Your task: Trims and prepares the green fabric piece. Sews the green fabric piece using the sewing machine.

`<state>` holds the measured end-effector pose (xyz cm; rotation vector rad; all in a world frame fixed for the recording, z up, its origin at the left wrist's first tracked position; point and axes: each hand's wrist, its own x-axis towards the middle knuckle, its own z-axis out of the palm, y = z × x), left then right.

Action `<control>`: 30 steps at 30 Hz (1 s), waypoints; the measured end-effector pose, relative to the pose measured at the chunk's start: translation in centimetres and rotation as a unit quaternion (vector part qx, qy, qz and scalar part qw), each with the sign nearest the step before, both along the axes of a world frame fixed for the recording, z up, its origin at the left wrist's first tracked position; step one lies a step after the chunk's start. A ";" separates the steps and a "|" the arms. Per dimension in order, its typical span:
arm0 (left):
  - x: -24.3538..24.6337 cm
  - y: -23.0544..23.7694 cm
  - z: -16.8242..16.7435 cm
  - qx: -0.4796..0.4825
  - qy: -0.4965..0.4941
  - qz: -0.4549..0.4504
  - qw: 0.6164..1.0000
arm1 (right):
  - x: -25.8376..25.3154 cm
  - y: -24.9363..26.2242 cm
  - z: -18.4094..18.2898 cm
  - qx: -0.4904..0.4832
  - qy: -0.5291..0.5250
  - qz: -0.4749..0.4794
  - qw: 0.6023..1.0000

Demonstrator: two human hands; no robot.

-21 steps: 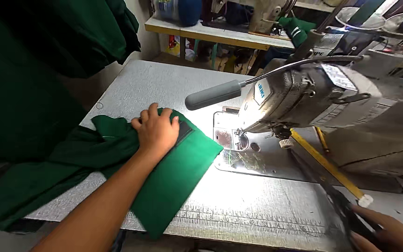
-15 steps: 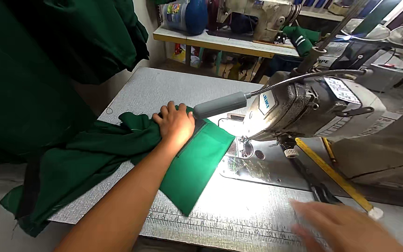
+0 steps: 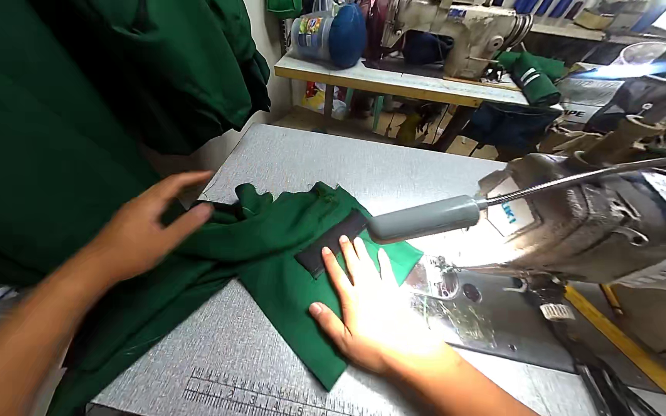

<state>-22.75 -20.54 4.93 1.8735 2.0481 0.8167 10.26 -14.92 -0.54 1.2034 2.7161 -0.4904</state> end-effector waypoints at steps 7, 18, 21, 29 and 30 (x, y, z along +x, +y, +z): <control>-5.0 -7.1 -6.4 -0.087 -0.091 0.048 0.991 | -0.2 0.0 0.2 -0.008 -0.017 0.002 1.000; 3.1 -3.9 12.2 -0.159 0.139 -0.014 0.977 | 2.0 4.0 -0.4 0.015 0.016 0.162 0.987; 4.5 1.1 10.9 -0.035 0.299 -0.097 0.949 | 2.4 4.7 -0.5 0.027 0.033 0.188 0.981; 4.5 10.0 -5.3 0.010 0.271 -0.400 0.875 | 3.3 3.1 0.3 0.095 0.067 0.168 0.979; 4.5 9.6 -6.0 0.014 0.253 -0.376 0.891 | 3.6 1.9 0.6 0.138 0.101 0.159 0.972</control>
